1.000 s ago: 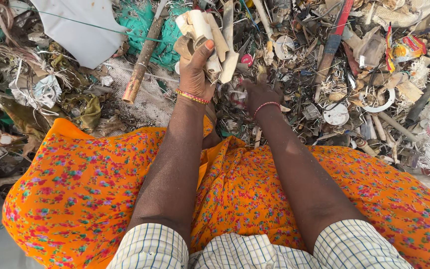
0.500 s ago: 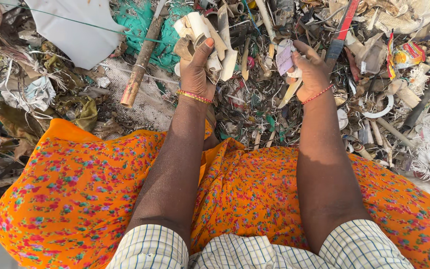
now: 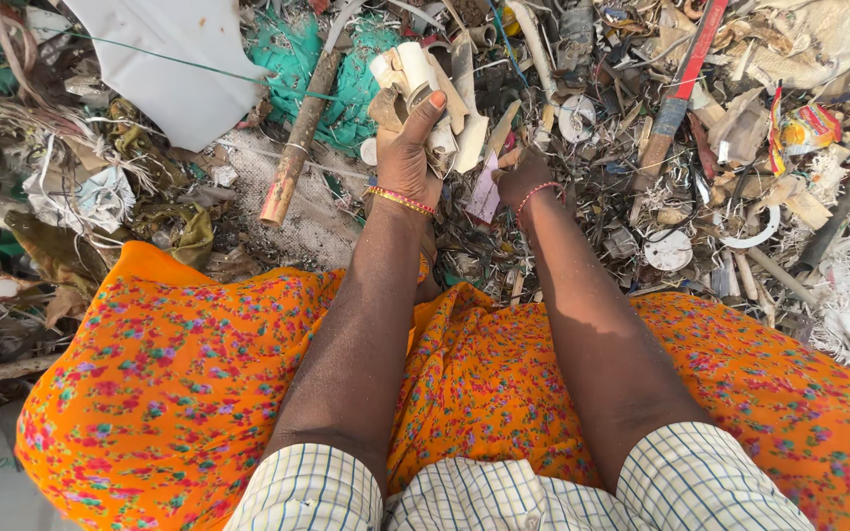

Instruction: The person sorts through a pile of trash by hand, picking up plastic components, removing wires and smaller pieces using a utility knife, and placing the sorted plastic into a white sack.

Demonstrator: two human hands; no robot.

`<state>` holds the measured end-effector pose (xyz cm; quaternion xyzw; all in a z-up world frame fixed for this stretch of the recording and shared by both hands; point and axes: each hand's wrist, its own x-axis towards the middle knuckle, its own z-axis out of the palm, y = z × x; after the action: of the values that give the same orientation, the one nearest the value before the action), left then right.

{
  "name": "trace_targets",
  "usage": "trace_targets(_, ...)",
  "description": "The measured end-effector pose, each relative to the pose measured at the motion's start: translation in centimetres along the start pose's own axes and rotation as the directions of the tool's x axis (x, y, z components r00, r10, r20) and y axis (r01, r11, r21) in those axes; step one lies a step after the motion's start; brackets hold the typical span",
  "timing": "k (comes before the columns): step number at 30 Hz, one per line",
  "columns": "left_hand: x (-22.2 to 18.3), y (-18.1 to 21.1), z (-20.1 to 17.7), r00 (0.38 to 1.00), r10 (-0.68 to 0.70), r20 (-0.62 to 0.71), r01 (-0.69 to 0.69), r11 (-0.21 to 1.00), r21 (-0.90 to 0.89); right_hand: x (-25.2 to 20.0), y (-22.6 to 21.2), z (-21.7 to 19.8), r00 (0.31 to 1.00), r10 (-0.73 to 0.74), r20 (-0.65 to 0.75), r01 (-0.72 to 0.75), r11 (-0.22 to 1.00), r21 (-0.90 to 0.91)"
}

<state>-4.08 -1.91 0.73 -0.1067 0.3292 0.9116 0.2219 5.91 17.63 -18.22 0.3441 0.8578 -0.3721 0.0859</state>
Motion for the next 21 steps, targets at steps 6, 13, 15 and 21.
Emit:
trace_targets(6,0.4,1.3,2.6,0.997,0.000,0.077,0.007,0.997,-0.080,-1.7,-4.4,-12.1,0.965,0.196,0.174,-0.258,0.820,0.511)
trace_targets(13,-0.9,0.6,6.6,0.930,-0.186,0.317,0.102,0.960,0.262,-12.1,-14.4,-26.0,0.976,-0.101,0.193,-0.088,0.629,0.772)
trace_targets(15,-2.2,-0.1,7.9,0.878,-0.294,0.378,0.186,0.937,0.296,-13.8,-14.8,-26.3,0.987,-0.055,0.153,-0.054,0.780,0.623)
trace_targets(21,-7.3,-2.9,10.7,0.836,-0.348,0.424,0.241,0.927,0.287,-16.6,-10.9,-22.8,0.985,0.093,-0.145,-0.030,0.921,0.389)
